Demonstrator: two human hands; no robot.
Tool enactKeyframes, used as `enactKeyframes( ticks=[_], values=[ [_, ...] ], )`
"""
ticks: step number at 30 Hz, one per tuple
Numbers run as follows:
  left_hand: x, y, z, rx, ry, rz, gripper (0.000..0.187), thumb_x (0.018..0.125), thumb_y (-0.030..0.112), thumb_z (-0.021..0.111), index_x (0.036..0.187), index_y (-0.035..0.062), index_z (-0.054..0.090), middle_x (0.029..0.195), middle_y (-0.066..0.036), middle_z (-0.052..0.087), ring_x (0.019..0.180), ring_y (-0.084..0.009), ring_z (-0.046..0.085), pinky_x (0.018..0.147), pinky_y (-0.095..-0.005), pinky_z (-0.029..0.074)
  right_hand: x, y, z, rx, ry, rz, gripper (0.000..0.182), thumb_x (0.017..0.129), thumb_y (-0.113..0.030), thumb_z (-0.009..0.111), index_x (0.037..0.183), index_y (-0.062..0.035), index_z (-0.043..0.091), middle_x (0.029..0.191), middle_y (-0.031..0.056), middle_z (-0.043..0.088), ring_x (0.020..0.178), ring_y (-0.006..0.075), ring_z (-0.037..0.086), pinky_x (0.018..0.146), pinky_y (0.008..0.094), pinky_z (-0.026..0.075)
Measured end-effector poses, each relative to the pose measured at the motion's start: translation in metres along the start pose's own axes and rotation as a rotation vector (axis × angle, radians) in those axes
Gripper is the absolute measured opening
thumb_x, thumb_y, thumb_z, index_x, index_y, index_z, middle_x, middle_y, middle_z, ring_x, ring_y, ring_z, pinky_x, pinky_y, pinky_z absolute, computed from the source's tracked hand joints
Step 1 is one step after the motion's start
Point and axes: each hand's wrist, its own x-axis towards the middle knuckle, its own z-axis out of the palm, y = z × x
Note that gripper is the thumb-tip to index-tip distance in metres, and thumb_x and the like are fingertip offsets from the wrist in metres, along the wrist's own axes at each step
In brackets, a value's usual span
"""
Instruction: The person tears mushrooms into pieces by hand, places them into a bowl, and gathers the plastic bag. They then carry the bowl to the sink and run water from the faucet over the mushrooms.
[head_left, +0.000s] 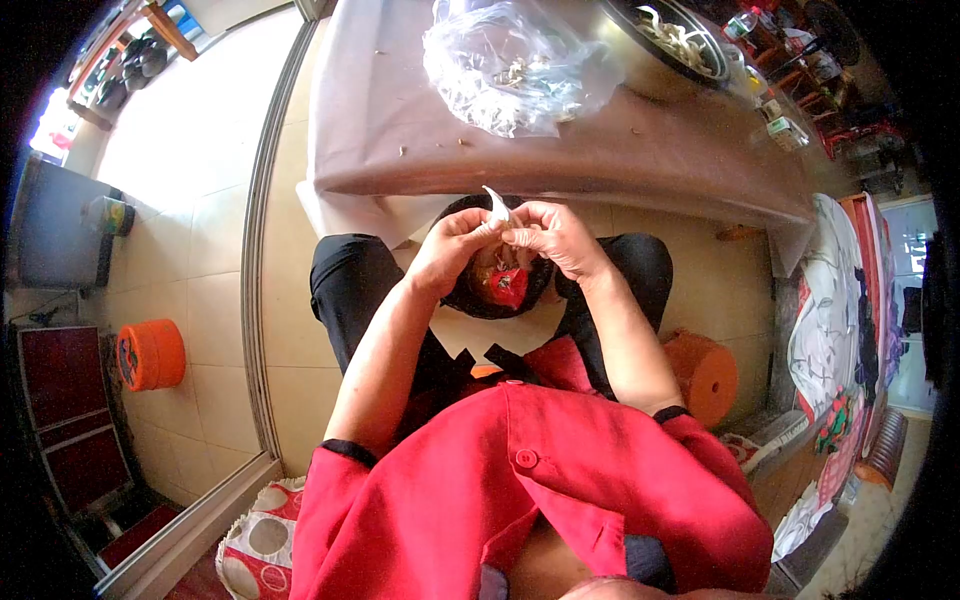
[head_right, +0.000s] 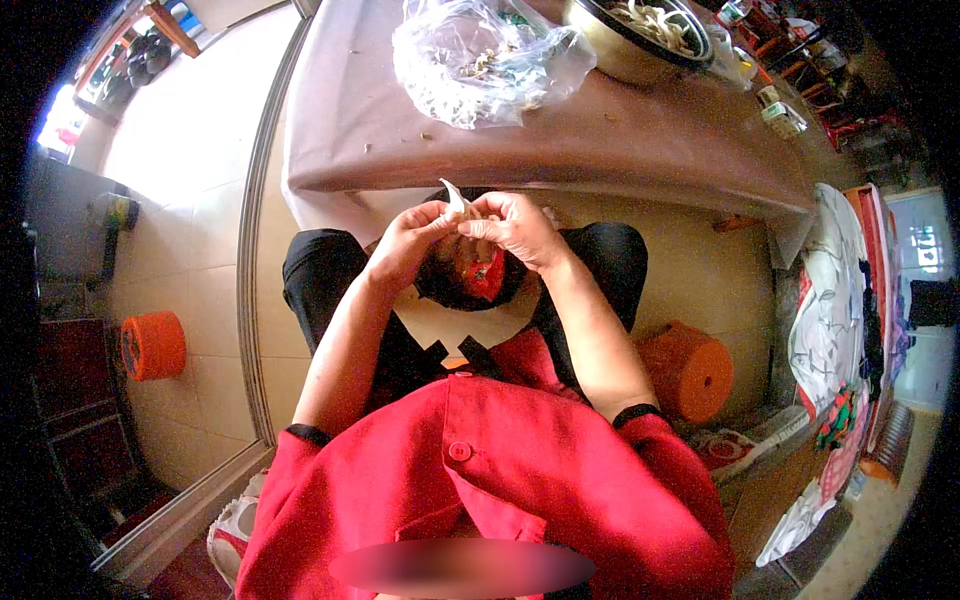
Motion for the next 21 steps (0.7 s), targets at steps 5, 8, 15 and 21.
enactKeyframes(
  ticks=[5,8,15,21],
  values=[
    [-0.003,0.004,0.002,-0.048,-0.055,0.001,0.020,0.092,0.021,0.061,0.099,0.0023,0.060,0.087,-0.003,0.065,0.075,-0.0090,0.060,0.068,-0.0233,0.049,-0.003,-0.008,-0.005,-0.019,-0.075,0.032,0.014,0.083,-0.011,0.069,0.086,0.0005,0.063,0.073,0.0058,0.065,0.056,0.0104,0.057,0.052,0.0236,0.045],
    [-0.003,0.003,0.002,-0.043,-0.089,-0.012,0.018,0.092,0.019,0.062,0.098,0.0025,0.060,0.087,-0.003,0.065,0.076,-0.0095,0.061,0.068,-0.0234,0.049,-0.006,-0.013,-0.019,0.028,-0.153,0.102,0.015,0.080,-0.013,0.068,0.082,0.0002,0.062,0.067,0.0059,0.064,0.050,0.0098,0.055,0.046,0.0232,0.041],
    [-0.003,0.004,0.001,-0.006,-0.015,0.014,0.017,0.090,0.015,0.064,0.099,0.0015,0.060,0.088,-0.003,0.065,0.077,-0.0103,0.061,0.072,-0.0239,0.050,-0.010,-0.026,-0.017,0.389,0.213,-0.141,0.012,0.079,-0.018,0.062,0.079,-0.0056,0.059,0.062,0.0015,0.057,0.046,0.0081,0.052,0.038,0.0221,0.041],
    [0.001,-0.001,-0.003,-0.026,0.020,0.052,0.017,0.089,0.009,0.063,0.102,-0.0003,0.059,0.088,-0.005,0.065,0.077,-0.0103,0.061,0.071,-0.0236,0.050,0.002,-0.001,0.000,-0.192,0.137,-0.010,0.016,0.084,-0.020,0.067,0.085,-0.0037,0.065,0.067,-0.0008,0.061,0.055,0.0053,0.052,0.050,0.0194,0.041]
  ],
)
